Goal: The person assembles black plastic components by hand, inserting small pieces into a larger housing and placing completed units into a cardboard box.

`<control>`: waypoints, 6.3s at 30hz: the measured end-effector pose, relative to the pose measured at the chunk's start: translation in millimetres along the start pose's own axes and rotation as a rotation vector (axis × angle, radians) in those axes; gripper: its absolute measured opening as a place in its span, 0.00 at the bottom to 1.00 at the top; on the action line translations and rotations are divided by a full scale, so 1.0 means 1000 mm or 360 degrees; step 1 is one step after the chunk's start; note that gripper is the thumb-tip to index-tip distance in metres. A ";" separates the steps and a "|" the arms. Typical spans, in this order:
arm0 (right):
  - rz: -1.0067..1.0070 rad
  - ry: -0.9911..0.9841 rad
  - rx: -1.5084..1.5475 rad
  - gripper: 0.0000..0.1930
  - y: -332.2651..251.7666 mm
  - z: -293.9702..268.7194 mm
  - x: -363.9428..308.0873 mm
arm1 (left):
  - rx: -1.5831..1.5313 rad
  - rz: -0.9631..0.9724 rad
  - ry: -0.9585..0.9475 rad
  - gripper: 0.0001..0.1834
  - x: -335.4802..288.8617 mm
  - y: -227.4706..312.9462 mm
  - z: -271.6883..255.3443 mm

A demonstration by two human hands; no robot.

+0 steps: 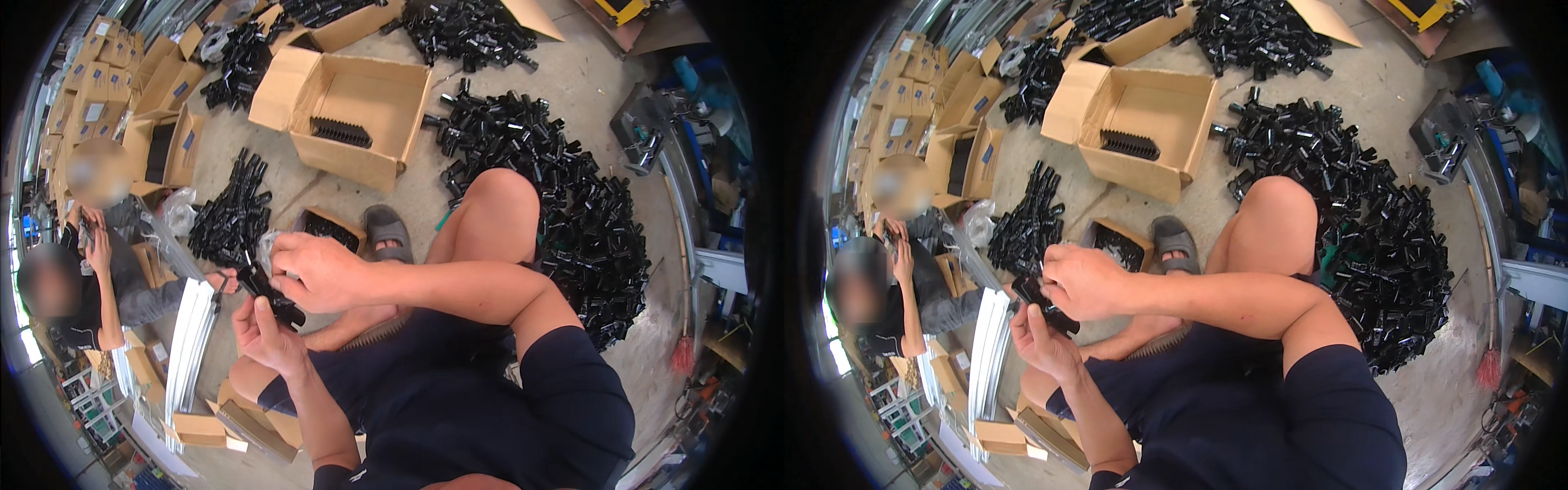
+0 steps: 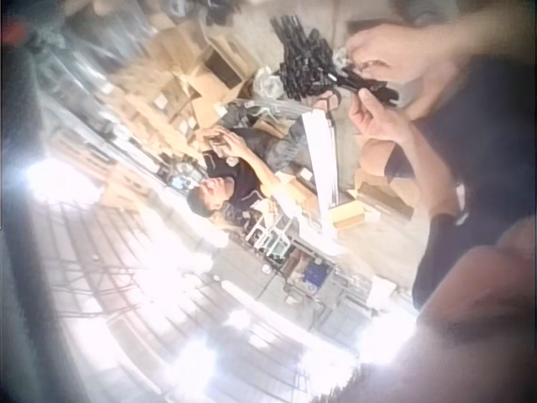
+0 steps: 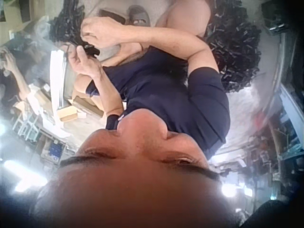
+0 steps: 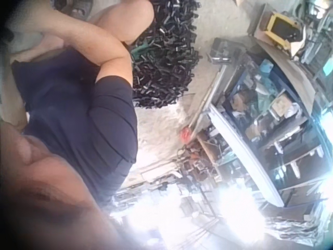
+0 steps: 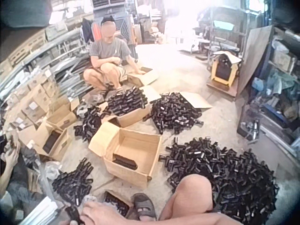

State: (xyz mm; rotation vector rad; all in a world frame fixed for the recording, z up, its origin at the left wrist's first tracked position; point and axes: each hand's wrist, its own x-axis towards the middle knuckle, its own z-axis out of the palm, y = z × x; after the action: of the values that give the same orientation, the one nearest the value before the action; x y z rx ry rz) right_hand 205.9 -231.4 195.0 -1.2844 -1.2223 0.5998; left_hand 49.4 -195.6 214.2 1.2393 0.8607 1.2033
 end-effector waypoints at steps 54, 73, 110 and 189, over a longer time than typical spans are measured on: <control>0.0330 -0.0206 0.0493 0.18 -0.019 -0.006 0.000 | -0.0196 0.0030 0.0175 0.08 0.006 -0.006 -0.006; 0.0337 0.0205 0.0485 0.16 -0.068 -0.090 -0.005 | -0.0351 -0.0462 -0.0385 0.19 0.022 0.001 0.005; 0.2200 0.0029 0.0183 0.20 -0.111 -0.010 -0.492 | 0.0718 0.0060 -0.2711 0.09 -0.092 0.003 0.005; 0.1441 -0.2114 -0.0782 0.10 -0.076 -0.187 -0.278 | 0.1084 -0.2038 -0.1299 0.13 -0.169 0.112 -0.230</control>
State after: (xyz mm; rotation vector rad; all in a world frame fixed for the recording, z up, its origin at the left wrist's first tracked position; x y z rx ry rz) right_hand 267.6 -569.7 201.7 -1.9214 -1.8440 2.1418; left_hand -228.1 -317.2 263.2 1.1483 1.1272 -0.6390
